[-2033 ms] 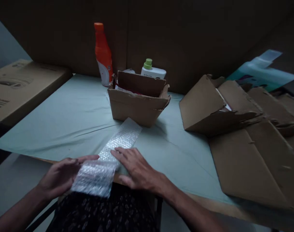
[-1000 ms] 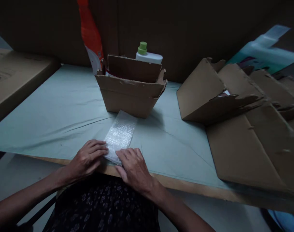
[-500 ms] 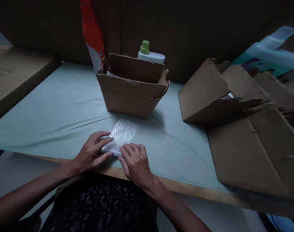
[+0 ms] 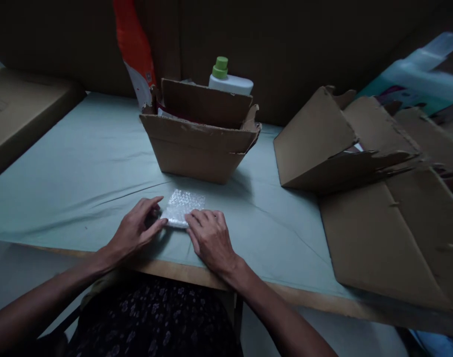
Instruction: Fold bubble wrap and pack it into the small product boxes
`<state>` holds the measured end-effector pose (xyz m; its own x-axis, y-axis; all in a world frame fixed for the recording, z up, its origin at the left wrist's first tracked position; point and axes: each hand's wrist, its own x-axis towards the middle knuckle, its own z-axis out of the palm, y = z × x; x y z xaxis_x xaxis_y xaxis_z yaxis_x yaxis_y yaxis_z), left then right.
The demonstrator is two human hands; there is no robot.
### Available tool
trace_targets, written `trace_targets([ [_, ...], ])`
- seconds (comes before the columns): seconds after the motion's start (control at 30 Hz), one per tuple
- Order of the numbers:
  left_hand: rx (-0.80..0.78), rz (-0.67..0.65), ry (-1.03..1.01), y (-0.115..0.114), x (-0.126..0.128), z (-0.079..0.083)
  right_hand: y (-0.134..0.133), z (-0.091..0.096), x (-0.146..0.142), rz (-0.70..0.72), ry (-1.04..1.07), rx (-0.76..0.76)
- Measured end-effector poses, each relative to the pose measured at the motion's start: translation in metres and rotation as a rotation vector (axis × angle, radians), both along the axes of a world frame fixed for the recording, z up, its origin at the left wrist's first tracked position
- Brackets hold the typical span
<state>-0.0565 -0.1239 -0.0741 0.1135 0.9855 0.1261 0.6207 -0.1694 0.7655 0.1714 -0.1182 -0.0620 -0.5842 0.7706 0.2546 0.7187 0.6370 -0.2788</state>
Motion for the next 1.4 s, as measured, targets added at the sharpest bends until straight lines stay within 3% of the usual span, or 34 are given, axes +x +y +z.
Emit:
trace_targets([
  [0.07,-0.2,0.1,-0.288,-0.009,-0.001,0.004,0.007,0.002,-0.001,-0.04,0.147,-0.076],
  [0.17,-0.495,0.17,-0.673,-0.017,0.001,0.011,0.009,0.011,-0.001,-0.045,0.335,-0.314],
  [0.23,-0.601,0.138,-0.799,-0.017,0.006,0.015,0.007,0.017,0.001,-0.02,0.383,-0.464],
  [0.3,-0.59,0.08,-0.798,-0.017,0.012,0.019,0.006,0.02,0.006,-0.026,0.407,-0.542],
  [0.43,-0.41,-0.087,-0.573,-0.018,0.017,0.024,0.01,0.023,0.022,-0.027,0.472,-0.721],
  [0.5,-0.22,-0.166,-0.406,-0.01,0.015,0.032,0.014,0.032,0.031,-0.011,0.458,-0.723],
  [0.6,0.279,-0.2,-0.108,0.025,0.01,0.06,0.025,0.059,0.05,-0.022,0.43,-0.531],
  [0.67,0.608,-0.126,0.103,0.059,0.008,0.084,0.035,0.084,0.066,-0.036,0.435,-0.368],
  [0.73,0.786,-0.04,0.288,0.09,0.01,0.102,0.048,0.109,0.082,-0.1,0.467,-0.195],
  [0.8,0.843,-0.033,0.394,0.109,0.012,0.109,0.063,0.132,0.096,-0.223,0.539,-0.04],
  [0.9,0.887,-0.121,0.406,0.113,0.014,0.098,0.088,0.16,0.105,-0.422,0.611,0.145],
  [0.97,0.898,-0.146,0.36,0.107,0.013,0.086,0.107,0.176,0.102,-0.425,0.53,0.231],
  [1.03,0.887,-0.148,0.331,0.102,0.01,0.078,0.129,0.185,0.09,-0.295,0.39,0.231],
  [1.17,0.846,-0.143,0.33,0.106,0.008,0.079,0.171,0.173,0.045,0.028,0.065,-0.038],
  [1.3,0.829,-0.12,0.326,0.119,0.011,0.086,0.2,0.144,-0.001,0.098,-0.312,-0.271],
  [1.4,0.863,-0.075,0.32,0.125,0.013,0.089,0.209,0.144,-0.007,0.122,-0.428,-0.268],
])
